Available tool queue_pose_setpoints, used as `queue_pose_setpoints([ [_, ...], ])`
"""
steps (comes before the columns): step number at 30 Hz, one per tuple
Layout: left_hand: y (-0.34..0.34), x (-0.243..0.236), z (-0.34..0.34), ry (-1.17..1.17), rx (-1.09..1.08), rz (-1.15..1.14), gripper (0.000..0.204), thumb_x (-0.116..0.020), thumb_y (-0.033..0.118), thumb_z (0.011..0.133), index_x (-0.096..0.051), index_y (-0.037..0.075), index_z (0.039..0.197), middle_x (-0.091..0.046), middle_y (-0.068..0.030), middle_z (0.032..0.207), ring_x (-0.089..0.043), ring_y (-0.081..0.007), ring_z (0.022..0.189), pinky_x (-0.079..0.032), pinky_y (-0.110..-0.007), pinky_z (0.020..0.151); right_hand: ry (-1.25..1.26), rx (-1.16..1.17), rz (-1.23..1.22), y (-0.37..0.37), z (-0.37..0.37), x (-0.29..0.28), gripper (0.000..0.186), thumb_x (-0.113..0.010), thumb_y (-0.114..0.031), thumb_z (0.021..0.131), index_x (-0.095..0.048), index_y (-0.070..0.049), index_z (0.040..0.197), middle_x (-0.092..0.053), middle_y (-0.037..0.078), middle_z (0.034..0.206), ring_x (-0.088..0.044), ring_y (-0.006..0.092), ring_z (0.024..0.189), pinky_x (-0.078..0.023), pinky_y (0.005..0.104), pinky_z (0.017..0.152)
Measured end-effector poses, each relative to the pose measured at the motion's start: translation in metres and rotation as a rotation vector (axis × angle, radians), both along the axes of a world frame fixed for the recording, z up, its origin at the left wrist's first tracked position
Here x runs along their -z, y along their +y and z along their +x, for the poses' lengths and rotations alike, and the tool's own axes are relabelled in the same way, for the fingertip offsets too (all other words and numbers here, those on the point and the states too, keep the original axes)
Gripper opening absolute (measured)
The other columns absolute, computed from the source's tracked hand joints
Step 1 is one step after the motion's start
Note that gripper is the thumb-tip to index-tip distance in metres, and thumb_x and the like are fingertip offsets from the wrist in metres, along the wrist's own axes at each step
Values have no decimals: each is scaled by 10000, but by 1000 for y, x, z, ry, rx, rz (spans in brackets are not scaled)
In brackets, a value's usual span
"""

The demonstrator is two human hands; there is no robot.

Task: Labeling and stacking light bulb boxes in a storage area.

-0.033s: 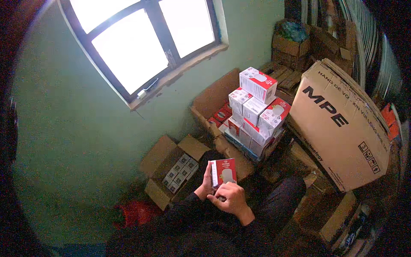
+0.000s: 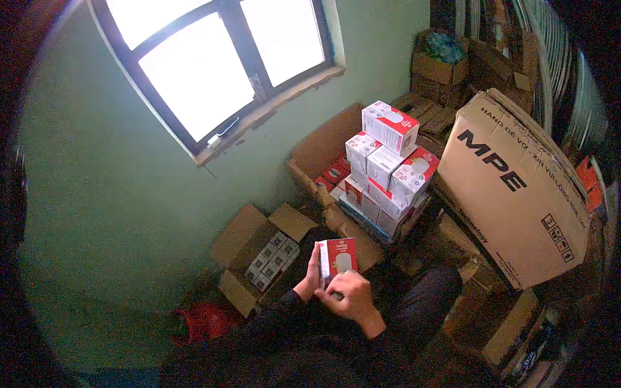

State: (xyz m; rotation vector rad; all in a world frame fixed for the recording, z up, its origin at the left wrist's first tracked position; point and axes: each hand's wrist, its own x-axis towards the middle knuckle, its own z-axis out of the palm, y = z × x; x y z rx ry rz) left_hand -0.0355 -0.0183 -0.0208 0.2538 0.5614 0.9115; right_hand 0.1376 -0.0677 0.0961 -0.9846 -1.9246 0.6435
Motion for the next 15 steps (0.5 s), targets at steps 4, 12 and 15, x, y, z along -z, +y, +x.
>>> queue_pose_setpoints([
  [4, 1, 10, 1, 75, 6, -11, 860, -390, 791, 1017, -618, 75, 1436, -716, -135, 1320, -714, -294, 1135, -582, -451, 1014, -119, 404, 97, 0, -6, -5, 349, -695, -439, 971, -699, -105, 870, -649, 123, 914, -623, 351, 966, -493, 482, 857],
  [12, 2, -1, 6, 52, -80, 4, 801, -437, 758, 1025, -631, 79, 1403, -735, -132, 1271, -734, -280, 1079, -593, -441, 969, -81, 266, -43, 3, -6, -6, 461, -662, -540, 994, -699, -109, 836, -641, 108, 859, -646, 333, 865, -519, 452, 761],
  [15, 3, -4, 6, 111, -96, 46, 799, -429, 759, 1027, -614, 96, 1434, -724, -121, 1292, -721, -277, 1106, -576, -443, 993, -71, 318, -35, 33, -2, -5, 581, -546, -608, 1046, -708, -53, 992, -654, 143, 1005, -632, 362, 982, -506, 456, 892],
])
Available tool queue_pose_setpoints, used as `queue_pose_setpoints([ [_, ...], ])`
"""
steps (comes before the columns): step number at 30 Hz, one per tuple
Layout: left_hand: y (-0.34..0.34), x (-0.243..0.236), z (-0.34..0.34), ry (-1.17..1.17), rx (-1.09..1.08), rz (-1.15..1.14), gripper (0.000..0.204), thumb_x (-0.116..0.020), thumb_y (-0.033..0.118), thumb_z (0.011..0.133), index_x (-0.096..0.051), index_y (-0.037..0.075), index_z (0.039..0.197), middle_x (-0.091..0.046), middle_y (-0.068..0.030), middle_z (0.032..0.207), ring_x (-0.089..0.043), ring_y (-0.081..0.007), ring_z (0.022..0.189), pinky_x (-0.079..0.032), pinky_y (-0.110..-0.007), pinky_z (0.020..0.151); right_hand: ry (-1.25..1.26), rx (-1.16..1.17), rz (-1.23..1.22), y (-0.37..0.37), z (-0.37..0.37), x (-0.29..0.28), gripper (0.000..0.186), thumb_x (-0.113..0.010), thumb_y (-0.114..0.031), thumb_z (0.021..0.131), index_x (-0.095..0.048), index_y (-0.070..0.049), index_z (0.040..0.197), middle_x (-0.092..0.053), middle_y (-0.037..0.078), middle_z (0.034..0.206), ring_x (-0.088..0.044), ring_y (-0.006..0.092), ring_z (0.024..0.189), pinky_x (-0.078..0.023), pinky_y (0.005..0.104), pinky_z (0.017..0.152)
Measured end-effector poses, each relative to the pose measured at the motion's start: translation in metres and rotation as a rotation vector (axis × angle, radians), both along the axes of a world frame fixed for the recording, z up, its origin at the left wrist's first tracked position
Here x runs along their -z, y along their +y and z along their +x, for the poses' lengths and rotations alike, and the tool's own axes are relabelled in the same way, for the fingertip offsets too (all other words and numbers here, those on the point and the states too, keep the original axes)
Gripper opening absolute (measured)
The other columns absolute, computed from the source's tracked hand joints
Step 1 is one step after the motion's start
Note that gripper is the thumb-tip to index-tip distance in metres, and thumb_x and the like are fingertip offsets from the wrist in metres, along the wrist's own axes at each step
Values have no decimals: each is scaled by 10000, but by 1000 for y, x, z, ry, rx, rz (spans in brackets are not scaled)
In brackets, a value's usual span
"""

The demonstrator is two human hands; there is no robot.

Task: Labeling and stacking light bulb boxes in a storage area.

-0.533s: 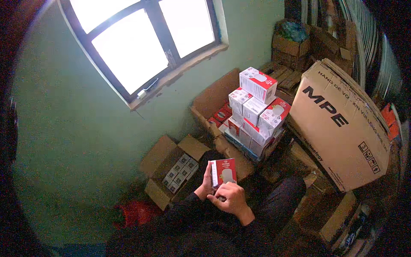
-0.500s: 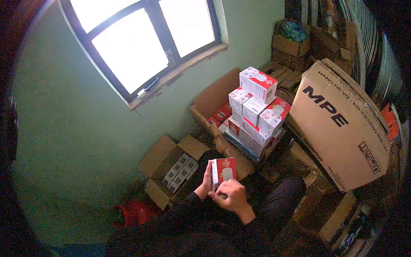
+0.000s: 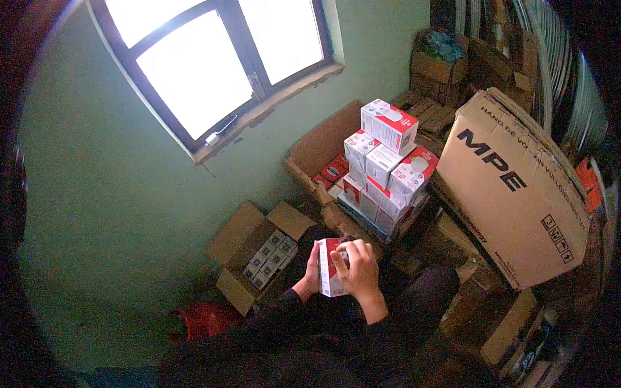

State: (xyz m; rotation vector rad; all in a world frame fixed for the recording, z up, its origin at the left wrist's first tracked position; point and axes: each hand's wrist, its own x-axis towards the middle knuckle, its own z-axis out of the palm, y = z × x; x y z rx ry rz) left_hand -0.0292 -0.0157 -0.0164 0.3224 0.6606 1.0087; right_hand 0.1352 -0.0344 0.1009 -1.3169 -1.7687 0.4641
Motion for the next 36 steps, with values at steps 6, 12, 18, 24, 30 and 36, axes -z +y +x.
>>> queue_pose_setpoints([
  [6, 2, 1, -3, -74, 1, 32, 898, -329, 803, 1020, -502, 94, 1542, -635, -157, 1442, -669, -339, 1241, -537, -513, 1076, 72, -82, -27, 49, 9, 3, 416, -641, -468, 1040, -715, -58, 1039, -680, 140, 1016, -661, 320, 966, -523, 431, 848],
  [12, 0, -4, -9, -356, 104, 65, 1058, -351, 880, 934, -411, 59, 1599, -474, -232, 1606, -522, -450, 1420, -411, -609, 1190, 838, 271, -451, 65, 34, 59, 245, -662, -201, 1004, -664, -27, 1177, -700, 89, 1016, -668, 209, 919, -548, 384, 818],
  [18, -2, -12, -12, -129, -74, 196, 1000, -366, 850, 963, -435, 75, 1592, -548, -180, 1540, -618, -377, 1306, -506, -609, 1083, 162, -229, -617, 47, 18, 103, 555, -503, -66, 918, -567, 10, 1464, -672, 257, 1313, -654, 357, 1266, -498, 420, 1088],
  [24, 6, -4, -12, -65, -158, 61, 908, -381, 809, 1003, -539, 78, 1518, -680, -144, 1373, -701, -322, 1163, -586, -489, 988, -150, -217, -397, 30, 20, 55, 998, -786, -82, 838, -250, -98, 1680, -363, 257, 1622, -406, 504, 1455, -412, 541, 1165],
  [30, 7, 18, -21, -175, -55, -123, 604, -454, 589, 1100, -602, 95, 1413, -721, -84, 1258, -738, -258, 1032, -626, -412, 882, -574, -203, 243, 18, 18, 25, 1041, -749, -37, 876, -212, -397, 1691, -123, 189, 1741, -275, 473, 1532, -331, 656, 1207],
  [36, -3, 15, -41, -2, 140, -81, 500, -485, 489, 1112, -587, 111, 1423, -724, -55, 1213, -736, -221, 980, -622, -372, 826, -539, -296, 225, -1, 18, 10, 559, -669, -197, 970, -564, -415, 1475, -345, 37, 1682, -342, 373, 1510, -337, 619, 1222],
])
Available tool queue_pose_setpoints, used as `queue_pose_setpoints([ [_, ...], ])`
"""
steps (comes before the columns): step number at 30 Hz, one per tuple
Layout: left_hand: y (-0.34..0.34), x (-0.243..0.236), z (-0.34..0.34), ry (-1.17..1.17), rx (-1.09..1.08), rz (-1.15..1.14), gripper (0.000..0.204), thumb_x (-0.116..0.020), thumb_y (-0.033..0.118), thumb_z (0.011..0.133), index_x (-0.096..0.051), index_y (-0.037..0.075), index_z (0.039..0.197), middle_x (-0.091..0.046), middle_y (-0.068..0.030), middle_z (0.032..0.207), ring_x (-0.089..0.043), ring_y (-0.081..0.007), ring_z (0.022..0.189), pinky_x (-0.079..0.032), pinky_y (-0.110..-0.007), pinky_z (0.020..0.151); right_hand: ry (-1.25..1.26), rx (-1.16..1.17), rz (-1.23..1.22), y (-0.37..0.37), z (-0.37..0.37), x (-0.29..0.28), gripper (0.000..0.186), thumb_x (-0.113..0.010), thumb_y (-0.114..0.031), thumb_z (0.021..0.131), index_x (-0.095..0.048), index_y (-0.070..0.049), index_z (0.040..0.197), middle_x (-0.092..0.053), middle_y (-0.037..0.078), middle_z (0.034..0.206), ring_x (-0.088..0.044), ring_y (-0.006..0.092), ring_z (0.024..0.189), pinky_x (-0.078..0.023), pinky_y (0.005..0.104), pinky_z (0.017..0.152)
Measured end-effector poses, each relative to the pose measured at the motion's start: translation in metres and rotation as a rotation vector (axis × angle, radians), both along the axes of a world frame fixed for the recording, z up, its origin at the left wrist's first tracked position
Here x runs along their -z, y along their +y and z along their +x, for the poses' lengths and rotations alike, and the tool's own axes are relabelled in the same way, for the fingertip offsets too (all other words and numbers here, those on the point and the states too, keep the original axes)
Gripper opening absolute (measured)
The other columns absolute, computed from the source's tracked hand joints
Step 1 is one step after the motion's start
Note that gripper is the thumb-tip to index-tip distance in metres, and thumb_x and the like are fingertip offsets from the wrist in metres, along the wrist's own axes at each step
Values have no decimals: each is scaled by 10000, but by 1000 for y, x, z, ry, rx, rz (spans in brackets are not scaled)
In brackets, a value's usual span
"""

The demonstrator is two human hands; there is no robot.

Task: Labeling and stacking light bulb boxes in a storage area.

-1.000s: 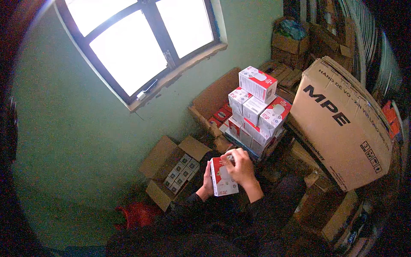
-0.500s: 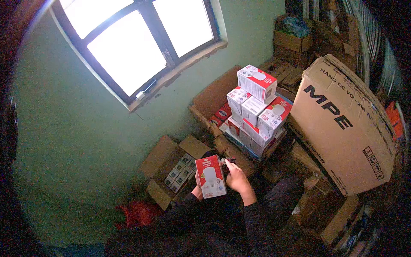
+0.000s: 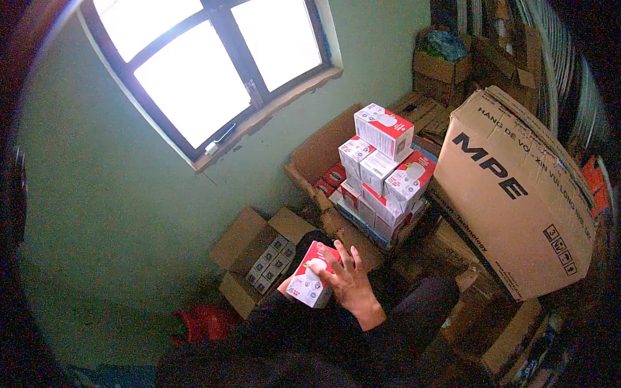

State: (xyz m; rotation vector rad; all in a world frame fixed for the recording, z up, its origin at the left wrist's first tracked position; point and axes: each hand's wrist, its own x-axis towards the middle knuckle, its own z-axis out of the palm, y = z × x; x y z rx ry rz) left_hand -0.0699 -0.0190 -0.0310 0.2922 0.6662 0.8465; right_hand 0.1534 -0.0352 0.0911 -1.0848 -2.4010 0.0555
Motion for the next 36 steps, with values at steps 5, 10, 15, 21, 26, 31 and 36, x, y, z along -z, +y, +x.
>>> queue_pose_setpoints([
  [5, -1, -23, 15, 209, 88, 74, 423, -510, 406, 1122, -574, 125, 1431, -726, -30, 1176, -734, -191, 936, -619, -338, 779, -92, 89, -91, -13, 7, -13, 600, -629, -188, 982, -524, -406, 1531, -436, 50, 1623, -449, 378, 1420, -363, 622, 1193],
  [10, 2, -23, 33, 311, 271, 281, 361, -530, 308, 1119, -577, 122, 1425, -718, -15, 1121, -709, -136, 871, -580, -305, 706, -71, 64, -198, -20, 16, -10, 829, -773, -71, 806, -499, -369, 1529, -420, 71, 1617, -400, 403, 1446, -317, 617, 1204],
  [15, 34, -33, 27, 1122, 129, 669, 300, -562, 270, 1103, -596, 12, 1252, -676, -98, 1136, -649, -173, 1075, -531, -347, 917, 83, -55, -248, -2, 38, -4, 852, -890, -218, 646, -520, -209, 1413, -484, 92, 1524, -350, 401, 1498, -265, 605, 1243],
  [21, 44, -143, 25, 943, -712, 675, 259, -607, 241, 1081, -526, 38, 1220, -574, -36, 1023, -571, -102, 934, -507, -280, 829, 296, 171, -253, 16, 54, -16, 858, -953, -489, 613, -553, -87, 1256, -632, 127, 1171, -615, 376, 1136, -444, 508, 1060],
  [26, 13, -196, 74, 1314, -396, 1462, 240, -763, 147, 924, -594, -7, 999, -588, -150, 975, -637, -257, 858, -518, -374, 712, 535, 264, -134, 16, 42, -22, 889, -963, -520, 599, -552, -76, 1250, -631, 142, 1142, -615, 390, 1089, -477, 507, 956],
  [31, 23, -192, 86, 1511, -487, 1199, 225, -777, 121, 899, -613, 10, 1005, -582, -148, 987, -611, -319, 844, -515, -410, 717, 540, 278, -139, 12, 33, -11, 896, -979, -485, 579, -554, -82, 1257, -632, 151, 1130, -618, 403, 1052, -482, 520, 928],
  [36, 26, -186, 78, 1183, -315, 1566, 283, -798, 149, 891, -602, 0, 1031, -592, -178, 1025, -626, -352, 903, -523, -417, 752, 572, 441, -145, 13, 27, -3, 911, -971, -531, 594, -554, -72, 1261, -629, 169, 1140, -609, 409, 1077, -479, 538, 926],
])
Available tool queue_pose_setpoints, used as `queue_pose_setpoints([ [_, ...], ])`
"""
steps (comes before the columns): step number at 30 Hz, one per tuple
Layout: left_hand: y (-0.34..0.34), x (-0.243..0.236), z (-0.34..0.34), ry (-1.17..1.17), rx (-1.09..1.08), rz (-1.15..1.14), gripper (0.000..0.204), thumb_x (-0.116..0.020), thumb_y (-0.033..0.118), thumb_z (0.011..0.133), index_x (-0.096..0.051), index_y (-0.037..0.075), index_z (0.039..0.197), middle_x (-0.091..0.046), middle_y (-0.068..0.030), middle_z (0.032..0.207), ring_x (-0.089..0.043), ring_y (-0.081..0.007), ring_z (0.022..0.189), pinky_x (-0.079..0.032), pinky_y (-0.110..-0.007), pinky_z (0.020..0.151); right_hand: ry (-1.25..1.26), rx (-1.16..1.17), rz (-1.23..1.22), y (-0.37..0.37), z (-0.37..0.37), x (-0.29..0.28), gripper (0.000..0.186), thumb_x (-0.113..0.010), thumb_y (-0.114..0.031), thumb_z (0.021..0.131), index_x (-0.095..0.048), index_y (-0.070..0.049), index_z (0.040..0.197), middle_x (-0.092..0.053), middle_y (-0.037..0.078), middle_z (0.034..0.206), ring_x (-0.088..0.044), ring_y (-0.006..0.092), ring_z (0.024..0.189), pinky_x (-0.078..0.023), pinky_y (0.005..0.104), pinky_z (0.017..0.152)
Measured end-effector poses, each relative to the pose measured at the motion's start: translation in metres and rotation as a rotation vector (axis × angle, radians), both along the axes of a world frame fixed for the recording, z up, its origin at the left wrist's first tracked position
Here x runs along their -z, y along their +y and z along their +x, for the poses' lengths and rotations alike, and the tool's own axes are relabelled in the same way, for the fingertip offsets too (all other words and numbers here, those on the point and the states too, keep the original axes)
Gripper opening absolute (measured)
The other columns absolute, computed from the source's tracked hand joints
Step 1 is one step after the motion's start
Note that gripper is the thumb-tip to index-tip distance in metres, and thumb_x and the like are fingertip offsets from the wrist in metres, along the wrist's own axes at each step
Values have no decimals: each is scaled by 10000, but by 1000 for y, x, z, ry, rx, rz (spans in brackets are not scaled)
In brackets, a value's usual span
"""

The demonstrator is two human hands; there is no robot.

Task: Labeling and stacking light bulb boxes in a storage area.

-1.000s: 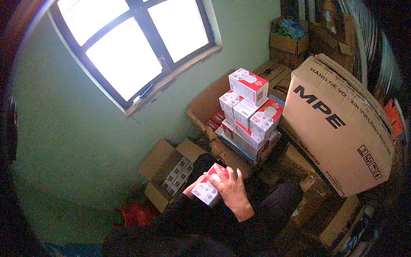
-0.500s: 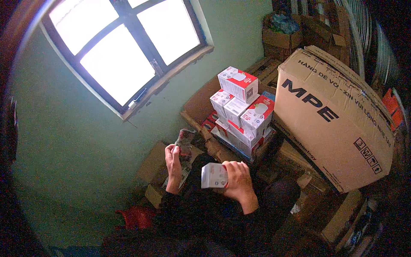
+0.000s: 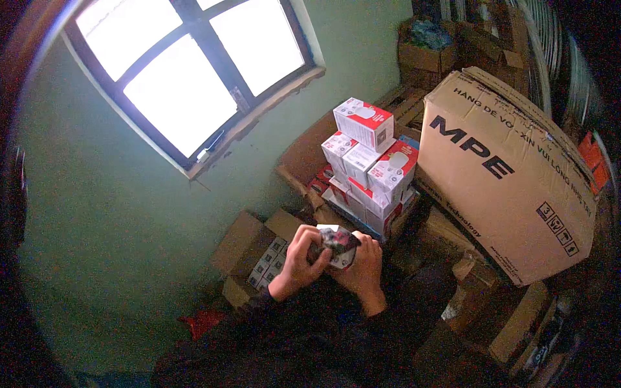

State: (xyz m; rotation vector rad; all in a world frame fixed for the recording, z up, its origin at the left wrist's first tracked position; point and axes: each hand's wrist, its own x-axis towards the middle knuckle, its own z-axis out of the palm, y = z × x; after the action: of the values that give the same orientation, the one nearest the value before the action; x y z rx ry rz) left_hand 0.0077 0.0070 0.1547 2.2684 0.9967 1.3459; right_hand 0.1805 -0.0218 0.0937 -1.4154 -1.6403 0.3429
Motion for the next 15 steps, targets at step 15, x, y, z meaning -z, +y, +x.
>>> queue_pose_setpoints([
  [15, 17, 40, -26, -298, -289, -438, 255, -677, 230, 1029, -569, 0, 1043, -537, -58, 847, -534, -143, 780, -471, -328, 692, -25, -78, 58, -3, -9, -4, 915, -998, -495, 565, -555, -75, 1246, -608, 124, 1119, -603, 367, 1039, -468, 496, 890],
])
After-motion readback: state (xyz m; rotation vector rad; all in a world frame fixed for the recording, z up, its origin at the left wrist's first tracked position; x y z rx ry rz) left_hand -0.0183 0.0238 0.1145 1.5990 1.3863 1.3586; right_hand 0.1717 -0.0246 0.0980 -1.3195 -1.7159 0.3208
